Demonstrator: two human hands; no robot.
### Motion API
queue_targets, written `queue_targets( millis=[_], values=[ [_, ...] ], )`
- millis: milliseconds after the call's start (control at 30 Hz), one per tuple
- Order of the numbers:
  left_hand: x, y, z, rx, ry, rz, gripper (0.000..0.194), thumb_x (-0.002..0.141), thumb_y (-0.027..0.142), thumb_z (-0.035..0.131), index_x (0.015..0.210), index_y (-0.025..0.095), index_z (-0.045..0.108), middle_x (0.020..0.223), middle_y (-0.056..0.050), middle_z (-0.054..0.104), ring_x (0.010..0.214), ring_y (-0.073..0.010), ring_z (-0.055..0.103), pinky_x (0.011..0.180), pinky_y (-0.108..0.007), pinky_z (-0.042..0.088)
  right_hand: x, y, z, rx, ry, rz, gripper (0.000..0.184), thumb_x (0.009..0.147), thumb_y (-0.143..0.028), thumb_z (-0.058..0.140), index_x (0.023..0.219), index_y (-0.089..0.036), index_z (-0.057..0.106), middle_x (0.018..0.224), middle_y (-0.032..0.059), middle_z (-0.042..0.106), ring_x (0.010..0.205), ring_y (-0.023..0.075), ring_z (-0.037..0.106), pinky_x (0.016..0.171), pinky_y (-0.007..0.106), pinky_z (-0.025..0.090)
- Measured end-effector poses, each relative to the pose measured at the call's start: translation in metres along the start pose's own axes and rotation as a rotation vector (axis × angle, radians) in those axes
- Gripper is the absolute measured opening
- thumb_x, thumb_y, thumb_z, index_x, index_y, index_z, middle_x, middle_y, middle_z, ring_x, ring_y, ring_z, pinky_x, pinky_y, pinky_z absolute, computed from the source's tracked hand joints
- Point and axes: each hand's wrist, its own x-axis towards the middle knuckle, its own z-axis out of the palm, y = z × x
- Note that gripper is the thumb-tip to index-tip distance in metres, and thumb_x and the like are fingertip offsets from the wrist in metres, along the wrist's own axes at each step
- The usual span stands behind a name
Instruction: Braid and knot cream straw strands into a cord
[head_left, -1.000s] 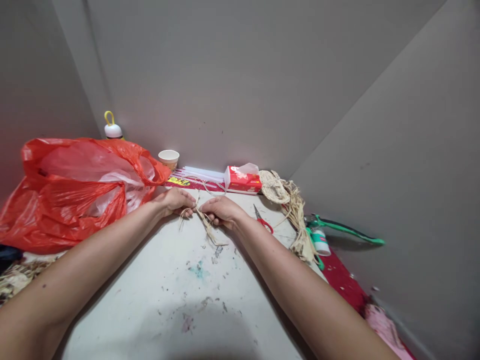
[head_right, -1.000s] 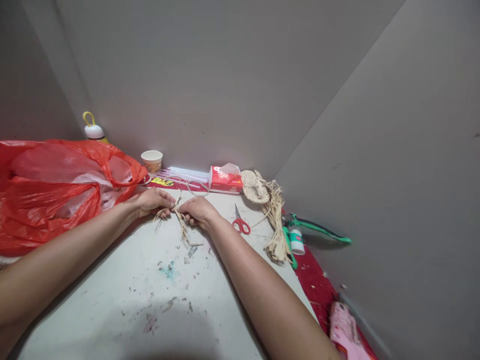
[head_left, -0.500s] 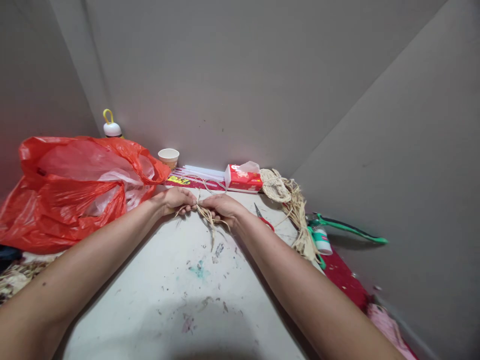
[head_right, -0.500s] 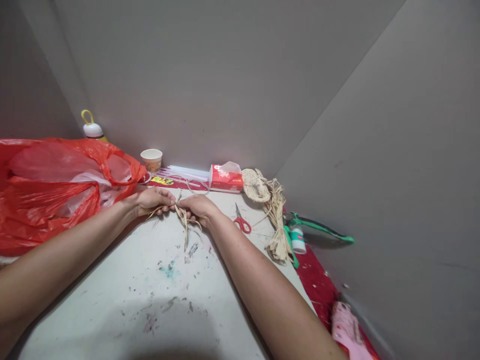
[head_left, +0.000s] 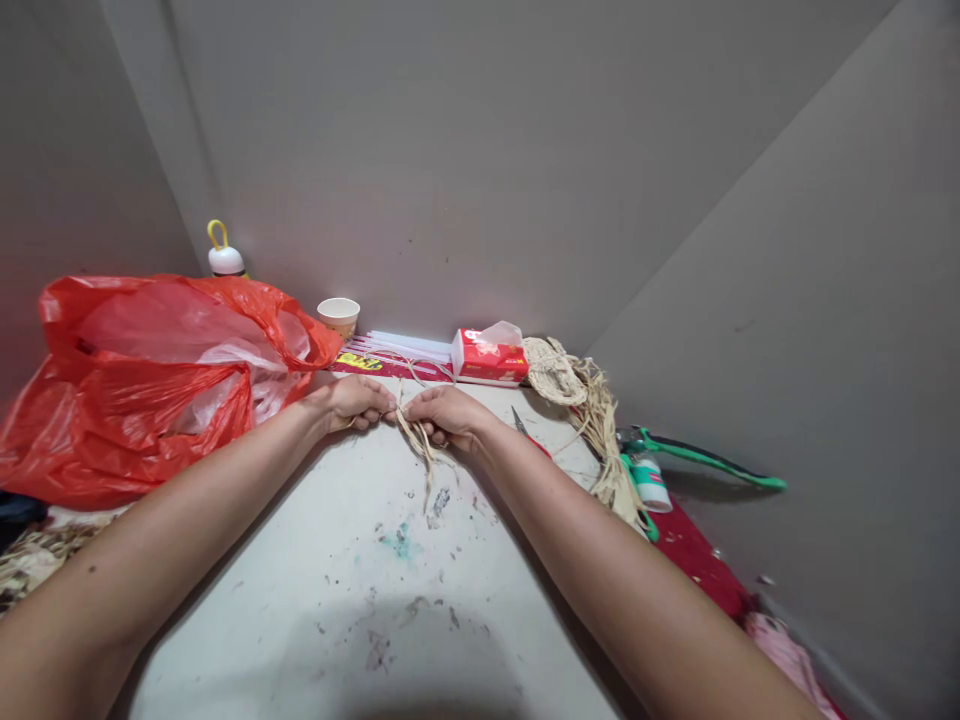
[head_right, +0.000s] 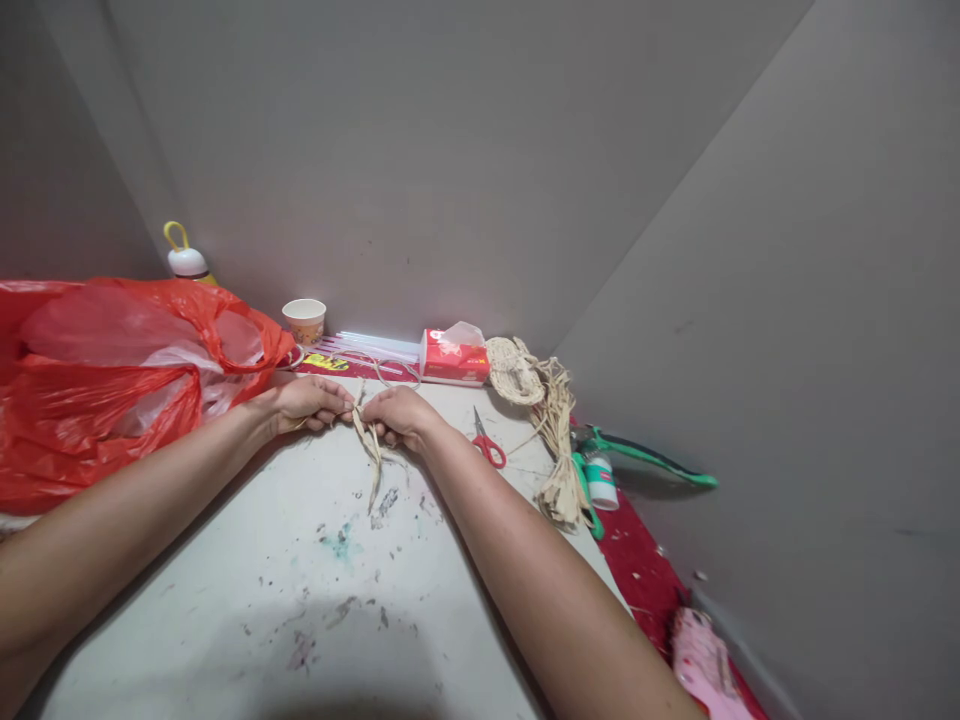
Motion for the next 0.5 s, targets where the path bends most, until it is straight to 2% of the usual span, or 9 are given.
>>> queue_targets(
  millis=[233, 400, 500],
  values=[
    [0.0001, -0.0006, 0.0017, 0.129, 0.029, 0.014, 0.013, 0.064, 0.016, 0.064, 0.053, 0.012, 0.061, 0.046, 0.000, 0.051, 0.034, -0.0021, 0.023, 0.034, -0.018, 0.012, -0.0029, 0.0007, -0.0015, -0.028, 0.030, -0.037, 0.015, 0.071, -0.011, 0.059, 0.057, -0.014, 0.055, 0.039, -0.0046, 0.051, 0.028, 0.0024, 0.028, 0.029, 0.015, 0.019],
    [0.0026, -0.0042, 0.0051, 0.193, 0.149, 0.041, 0.008, 0.063, 0.016, 0.064, 0.056, 0.014, 0.061, 0.054, 0.000, 0.058, 0.034, -0.0031, 0.028, 0.035, -0.019, 0.016, -0.0060, -0.0032, -0.0020, -0.121, 0.106, -0.059, 0.020, 0.069, -0.012, 0.061, 0.051, -0.014, 0.053, 0.039, -0.0034, 0.053, 0.027, 0.0034, 0.030, 0.029, 0.018, 0.020],
    [0.0003, -0.0033, 0.0099, 0.237, 0.204, 0.033, 0.008, 0.065, 0.015, 0.062, 0.057, 0.014, 0.059, 0.054, 0.001, 0.059, 0.034, -0.0033, 0.030, 0.036, -0.019, 0.018, -0.0085, -0.0064, -0.0017, -0.174, 0.136, -0.069, 0.025, 0.069, -0.014, 0.061, 0.046, -0.015, 0.050, 0.034, -0.0046, 0.048, 0.026, 0.0034, 0.027, 0.028, 0.019, 0.017]
  ],
)
